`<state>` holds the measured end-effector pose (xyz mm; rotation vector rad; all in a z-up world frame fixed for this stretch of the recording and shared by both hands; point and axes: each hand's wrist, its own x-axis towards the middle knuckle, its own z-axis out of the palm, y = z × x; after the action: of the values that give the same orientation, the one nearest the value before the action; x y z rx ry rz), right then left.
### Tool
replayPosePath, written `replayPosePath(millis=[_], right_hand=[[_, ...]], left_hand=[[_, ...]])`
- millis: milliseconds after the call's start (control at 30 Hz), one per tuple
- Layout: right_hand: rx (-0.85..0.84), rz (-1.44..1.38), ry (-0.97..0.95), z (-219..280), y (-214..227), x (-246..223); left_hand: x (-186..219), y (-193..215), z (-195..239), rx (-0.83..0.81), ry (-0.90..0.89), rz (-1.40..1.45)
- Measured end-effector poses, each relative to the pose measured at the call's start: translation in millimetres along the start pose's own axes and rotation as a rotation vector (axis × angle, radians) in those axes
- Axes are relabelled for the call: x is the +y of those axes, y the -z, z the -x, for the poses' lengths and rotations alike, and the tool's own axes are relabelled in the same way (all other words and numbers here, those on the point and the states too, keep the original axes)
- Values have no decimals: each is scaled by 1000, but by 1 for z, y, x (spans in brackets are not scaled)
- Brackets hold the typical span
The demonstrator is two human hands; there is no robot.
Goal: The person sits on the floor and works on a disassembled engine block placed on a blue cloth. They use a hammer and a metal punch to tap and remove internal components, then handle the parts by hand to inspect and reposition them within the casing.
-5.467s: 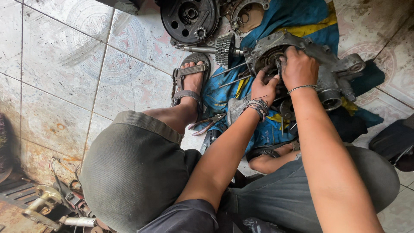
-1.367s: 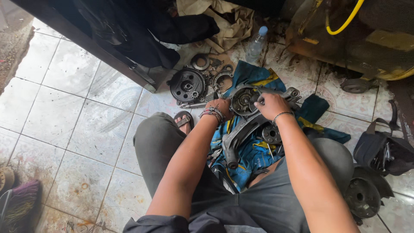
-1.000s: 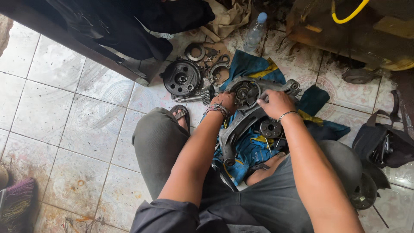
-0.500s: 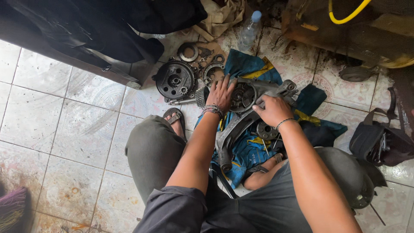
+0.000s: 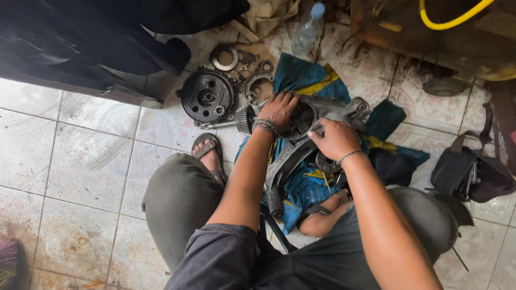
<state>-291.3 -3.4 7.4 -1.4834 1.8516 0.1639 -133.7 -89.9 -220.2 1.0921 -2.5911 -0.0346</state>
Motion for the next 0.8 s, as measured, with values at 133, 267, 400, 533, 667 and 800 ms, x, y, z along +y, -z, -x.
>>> replayPosePath(millis=[133,267,400,533,667,800], right_hand=[[52,18,8,-27,-16,34],[87,57,-18,-33,-21,56],[-11,72,-46,3,-12,39],[-265,163,-82,-5,-61,72],[-344,199,-194,-37,-149,137],[-406,81,-268,-56,-225,184]], left_hand=[[2,33,-3,-76,-18,25],[4,25,5,-154,74,41],[6,35,18,-228,291,213],[17,54,41,-56,398,214],[25,38,65,99,445,215],[41,21,83,-79,412,303]])
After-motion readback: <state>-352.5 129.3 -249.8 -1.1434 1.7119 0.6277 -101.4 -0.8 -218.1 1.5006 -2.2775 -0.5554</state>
